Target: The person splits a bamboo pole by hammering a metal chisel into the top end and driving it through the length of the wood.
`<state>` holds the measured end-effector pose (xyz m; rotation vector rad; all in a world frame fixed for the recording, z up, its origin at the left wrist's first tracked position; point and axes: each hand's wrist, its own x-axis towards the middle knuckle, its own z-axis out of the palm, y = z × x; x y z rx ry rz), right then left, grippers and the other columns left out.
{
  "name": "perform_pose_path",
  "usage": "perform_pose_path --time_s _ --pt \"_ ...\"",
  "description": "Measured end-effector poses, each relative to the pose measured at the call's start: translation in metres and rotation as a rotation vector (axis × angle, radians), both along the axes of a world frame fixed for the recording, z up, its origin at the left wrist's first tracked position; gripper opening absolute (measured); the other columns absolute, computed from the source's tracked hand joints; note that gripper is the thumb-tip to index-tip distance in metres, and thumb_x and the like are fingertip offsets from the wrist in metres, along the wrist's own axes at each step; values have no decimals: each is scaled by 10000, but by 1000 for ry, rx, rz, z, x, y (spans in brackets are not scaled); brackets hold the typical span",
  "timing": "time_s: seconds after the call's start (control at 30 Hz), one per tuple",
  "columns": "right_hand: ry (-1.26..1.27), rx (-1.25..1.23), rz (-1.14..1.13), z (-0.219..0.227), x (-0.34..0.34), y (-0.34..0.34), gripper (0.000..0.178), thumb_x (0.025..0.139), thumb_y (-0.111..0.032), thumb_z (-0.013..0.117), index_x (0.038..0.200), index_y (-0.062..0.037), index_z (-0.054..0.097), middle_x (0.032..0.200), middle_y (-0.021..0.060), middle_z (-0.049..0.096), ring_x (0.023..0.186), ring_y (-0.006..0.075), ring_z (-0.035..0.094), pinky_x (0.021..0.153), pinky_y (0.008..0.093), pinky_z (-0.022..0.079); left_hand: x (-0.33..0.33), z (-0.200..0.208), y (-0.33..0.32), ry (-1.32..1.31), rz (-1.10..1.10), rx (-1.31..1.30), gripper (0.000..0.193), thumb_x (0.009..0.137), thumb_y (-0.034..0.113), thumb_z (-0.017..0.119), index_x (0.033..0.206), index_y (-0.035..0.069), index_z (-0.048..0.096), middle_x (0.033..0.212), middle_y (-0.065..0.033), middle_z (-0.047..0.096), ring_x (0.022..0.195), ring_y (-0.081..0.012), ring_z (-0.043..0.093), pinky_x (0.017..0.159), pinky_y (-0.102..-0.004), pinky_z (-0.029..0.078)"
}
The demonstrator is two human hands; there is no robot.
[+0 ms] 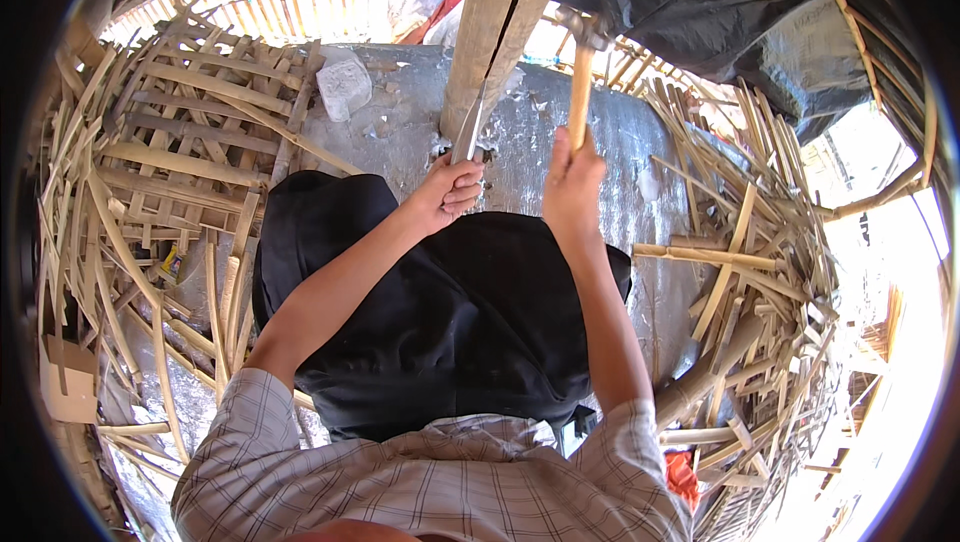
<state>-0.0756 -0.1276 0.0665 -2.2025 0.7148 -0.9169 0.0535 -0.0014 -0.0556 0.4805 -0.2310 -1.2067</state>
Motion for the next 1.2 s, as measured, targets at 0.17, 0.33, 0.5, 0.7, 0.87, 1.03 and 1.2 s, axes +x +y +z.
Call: perform_pose_path --time_s 0.17,0.33,0.5,0.7,0.87,1.03,1.2 --pt "505 -206 109 -11 -4 -19 425 1037 -337 543 874 48 620 668 265 590 597 455 586 562 509 412 -6 -2 -1 -2 -23 64 70 960 54 586 955 86 524 608 70 398 393 -15 310 316 -194 215" --pt "174 -91 29 23 5 15 384 1047 -302 526 920 52 607 647 255 573 523 417 519 541 493 411 0 -8 5 20 4 7 67 967 68 586 954 87 524 616 68 404 399 -16 316 327 -190 226" --pt "609 -281 79 -39 3 -25 445 1028 -415 523 1013 16 632 787 280 648 805 478 657 689 546 496 -1 0 3 1 -28 56 58 973 80 581 955 79 526 620 62 401 407 -18 326 339 -183 254" --pt "771 -63 174 -78 -11 -64 513 1007 -436 547 908 54 666 828 304 668 847 494 652 734 544 503 -3 1 2 -15 -9 96 175 926 92 650 898 116 480 619 81 418 415 -1 354 333 -180 241" --pt "718 331 128 -157 -8 -52 499 1011 -388 533 848 69 648 613 202 588 491 283 593 450 417 434 3 1 11 13 -32 123 118 966 100 611 929 108 499 602 87 406 397 -5 345 327 -184 231" --pt "468 812 202 -169 -8 -52 289 968 -277 613 851 -18 556 611 3 486 468 101 460 410 280 350 0 9 10 25 -90 49 217 1009 109 544 819 114 438 589 78 368 395 -12 305 331 -190 230" --pt "148 1223 298 -153 -4 -44 190 951 -123 630 876 -50 471 622 -31 403 481 56 381 409 236 280 4 2 17 112 -127 -105 123 1000 138 545 937 58 476 640 49 383 417 -24 313 352 -184 259"
